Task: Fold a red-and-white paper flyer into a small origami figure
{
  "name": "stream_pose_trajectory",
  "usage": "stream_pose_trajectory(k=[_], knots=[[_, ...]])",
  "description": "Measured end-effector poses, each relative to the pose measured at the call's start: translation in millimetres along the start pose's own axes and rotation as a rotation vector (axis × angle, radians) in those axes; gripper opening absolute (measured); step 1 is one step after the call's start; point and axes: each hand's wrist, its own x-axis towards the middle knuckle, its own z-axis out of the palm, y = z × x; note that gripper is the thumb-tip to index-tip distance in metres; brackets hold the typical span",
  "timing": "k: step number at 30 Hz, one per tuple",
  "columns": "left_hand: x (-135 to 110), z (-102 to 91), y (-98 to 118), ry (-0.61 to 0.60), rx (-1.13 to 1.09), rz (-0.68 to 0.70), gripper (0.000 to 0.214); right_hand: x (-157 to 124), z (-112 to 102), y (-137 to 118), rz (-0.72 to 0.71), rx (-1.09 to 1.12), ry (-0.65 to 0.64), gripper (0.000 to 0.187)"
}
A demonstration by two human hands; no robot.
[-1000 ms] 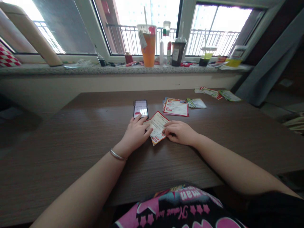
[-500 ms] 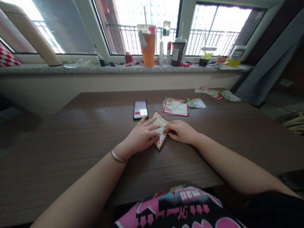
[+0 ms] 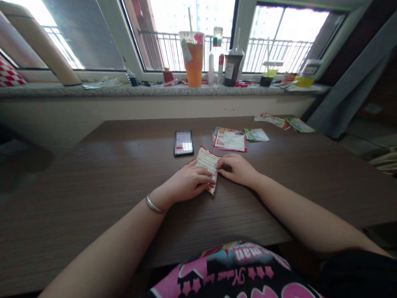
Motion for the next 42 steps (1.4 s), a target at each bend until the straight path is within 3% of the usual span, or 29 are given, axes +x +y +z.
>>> stream_pose_trajectory(k=[9, 15, 29, 42], knots=[[0, 0.3, 4, -0.013, -0.031, 0.004, 0.025, 2, 3, 7, 0.004, 0.019, 0.108, 0.003], [1, 0.3, 9, -0.036, -0.007, -0.006, 0.025, -1, 8, 8, 0.099, 0.029, 0.236, 0.007], [-1, 4.5, 10, -0.106, 0.008, -0.011, 0.04, 4, 10, 17, 0.256, 0.079, 0.202, 0.008], [-3, 13.5, 9, -0.12, 0.007, -0.045, 0.046, 4, 7, 13, 0.185, 0.056, 0.289, 0.004]])
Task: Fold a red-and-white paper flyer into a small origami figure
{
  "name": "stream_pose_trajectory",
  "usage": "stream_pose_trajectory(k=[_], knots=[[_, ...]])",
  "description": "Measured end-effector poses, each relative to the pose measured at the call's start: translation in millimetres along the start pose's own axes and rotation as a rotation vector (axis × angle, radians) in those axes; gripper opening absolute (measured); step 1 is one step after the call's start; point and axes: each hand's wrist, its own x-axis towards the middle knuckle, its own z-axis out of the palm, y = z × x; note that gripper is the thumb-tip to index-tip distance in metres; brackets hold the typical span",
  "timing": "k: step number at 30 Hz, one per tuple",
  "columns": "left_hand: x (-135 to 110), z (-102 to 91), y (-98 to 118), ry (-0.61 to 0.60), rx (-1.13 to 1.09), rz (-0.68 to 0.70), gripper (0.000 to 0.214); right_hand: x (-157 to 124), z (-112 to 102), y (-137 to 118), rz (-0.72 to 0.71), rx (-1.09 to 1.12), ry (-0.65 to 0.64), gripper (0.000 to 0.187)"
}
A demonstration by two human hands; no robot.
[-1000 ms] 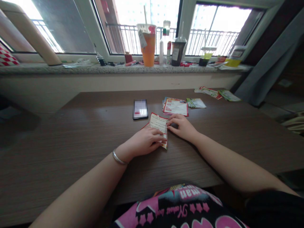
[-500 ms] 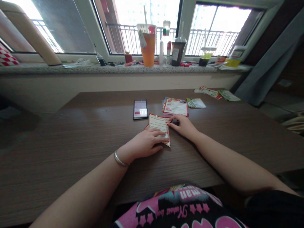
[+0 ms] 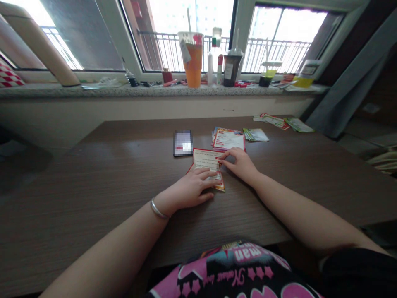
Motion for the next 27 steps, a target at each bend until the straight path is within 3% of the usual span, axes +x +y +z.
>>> stream_pose_trajectory(k=[12, 27], knots=[[-1.1, 1.9, -2.8, -0.109, 0.017, -0.076, 0.055, -2.2, -4.3, -7.8, -0.052, -0.04, 0.021, 0.005], [-1.3, 3.3, -4.1, -0.159, 0.053, -0.167, 0.056, -2.3, -5.5, -5.2, -0.067, -0.072, 0.037, 0.005]])
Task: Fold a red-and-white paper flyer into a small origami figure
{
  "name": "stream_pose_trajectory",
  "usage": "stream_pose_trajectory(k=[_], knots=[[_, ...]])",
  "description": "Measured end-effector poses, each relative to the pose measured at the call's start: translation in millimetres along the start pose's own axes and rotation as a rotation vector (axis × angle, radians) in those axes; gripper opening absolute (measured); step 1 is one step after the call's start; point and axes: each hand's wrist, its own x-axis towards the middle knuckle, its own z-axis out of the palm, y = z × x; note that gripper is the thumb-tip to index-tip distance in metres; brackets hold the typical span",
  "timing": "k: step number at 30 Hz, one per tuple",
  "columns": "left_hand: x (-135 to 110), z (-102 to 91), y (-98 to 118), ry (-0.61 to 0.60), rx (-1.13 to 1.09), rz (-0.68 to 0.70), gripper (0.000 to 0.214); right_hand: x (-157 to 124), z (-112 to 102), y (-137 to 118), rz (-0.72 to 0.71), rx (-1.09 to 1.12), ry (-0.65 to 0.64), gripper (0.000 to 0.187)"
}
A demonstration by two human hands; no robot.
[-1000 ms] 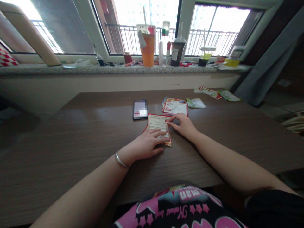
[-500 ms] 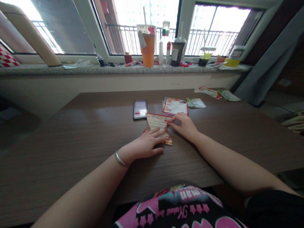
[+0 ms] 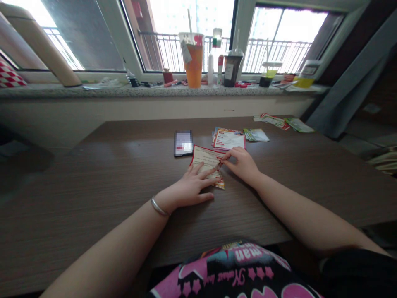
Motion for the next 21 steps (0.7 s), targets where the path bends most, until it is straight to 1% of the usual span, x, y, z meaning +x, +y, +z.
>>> stream_pose_trajectory(k=[3, 5, 13, 16, 21], knots=[[0.0, -1.9, 0.1, -0.032, -0.011, -0.011, 0.058, 0.4, -0.9, -0.8, 0.009, -0.01, -0.002, 0.005], [-0.4, -3.7, 1.1, -0.031, -0.02, -0.017, 0.058, 0.6, -1.4, -0.9, 0.013, -0.014, -0.009, 0.005], [-4.2, -5.9, 2.9, 0.045, 0.0, -0.027, 0.057, 0.9, -0.6, -0.2, 0.038, -0.008, -0.006, 0.008], [-5.5, -5.1, 3.0, 0.037, 0.014, -0.043, 0.058, 1.2, -0.3, -1.9, 0.042, 0.013, -0.005, 0.01], [-5.5, -4.7, 3.1, 0.012, 0.016, -0.049, 0.059, 0.2, 0.1, -6.9, 0.059, 0.059, -0.045, 0.01]])
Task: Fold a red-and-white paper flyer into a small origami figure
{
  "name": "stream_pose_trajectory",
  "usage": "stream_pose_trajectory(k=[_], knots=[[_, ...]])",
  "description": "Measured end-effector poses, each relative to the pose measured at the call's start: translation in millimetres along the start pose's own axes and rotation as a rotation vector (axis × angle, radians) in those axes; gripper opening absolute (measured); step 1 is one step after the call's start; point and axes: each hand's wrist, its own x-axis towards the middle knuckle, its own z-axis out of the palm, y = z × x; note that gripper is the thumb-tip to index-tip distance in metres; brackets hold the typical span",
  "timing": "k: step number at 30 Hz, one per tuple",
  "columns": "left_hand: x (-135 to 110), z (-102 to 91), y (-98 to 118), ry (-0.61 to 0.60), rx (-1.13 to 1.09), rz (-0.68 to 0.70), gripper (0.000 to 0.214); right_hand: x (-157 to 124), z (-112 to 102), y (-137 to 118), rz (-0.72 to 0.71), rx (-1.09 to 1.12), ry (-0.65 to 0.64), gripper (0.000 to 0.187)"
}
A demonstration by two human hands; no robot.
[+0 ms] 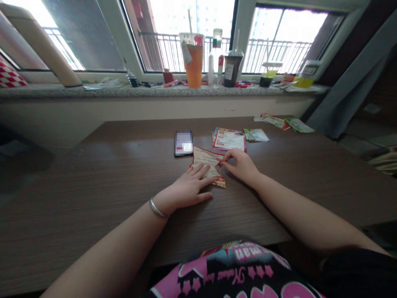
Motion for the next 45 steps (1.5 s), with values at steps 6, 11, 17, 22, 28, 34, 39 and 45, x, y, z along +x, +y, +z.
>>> stream_pose_trajectory(k=[6, 11, 17, 22, 28, 34, 39, 45], knots=[[3, -0.5, -2, -0.026, -0.001, 0.001, 0.06, -5, 4, -5, 0.07, 0.098, -0.069, 0.016], [4, 1.4, -5, -0.023, -0.006, 0.017, 0.06, -6, 4, -5, 0.113, 0.15, -0.086, 0.025], [3, 5.3, -8, -0.003, -0.019, 0.024, 0.06, -4, 2, 0, 0.141, 0.09, -0.14, 0.005], [4, 5.2, -7, -0.015, -0.018, 0.014, 0.061, -4, 2, 2, 0.17, 0.041, -0.158, 0.006], [4, 4.0, -7, -0.002, -0.017, 0.023, 0.059, -4, 6, 4, 0.229, -0.004, -0.174, 0.01], [6, 5.3, -9, 0.045, -0.031, 0.038, 0.054, -5, 8, 8, 0.255, 0.008, -0.151, 0.01], [7, 2.9, -8, 0.135, -0.081, 0.038, 0.049, -3, 10, 8, 0.26, 0.156, -0.099, 0.011], [5, 0.6, -3, 0.235, -0.144, -0.009, 0.063, -2, 11, 4, 0.295, 0.304, -0.054, 0.015]])
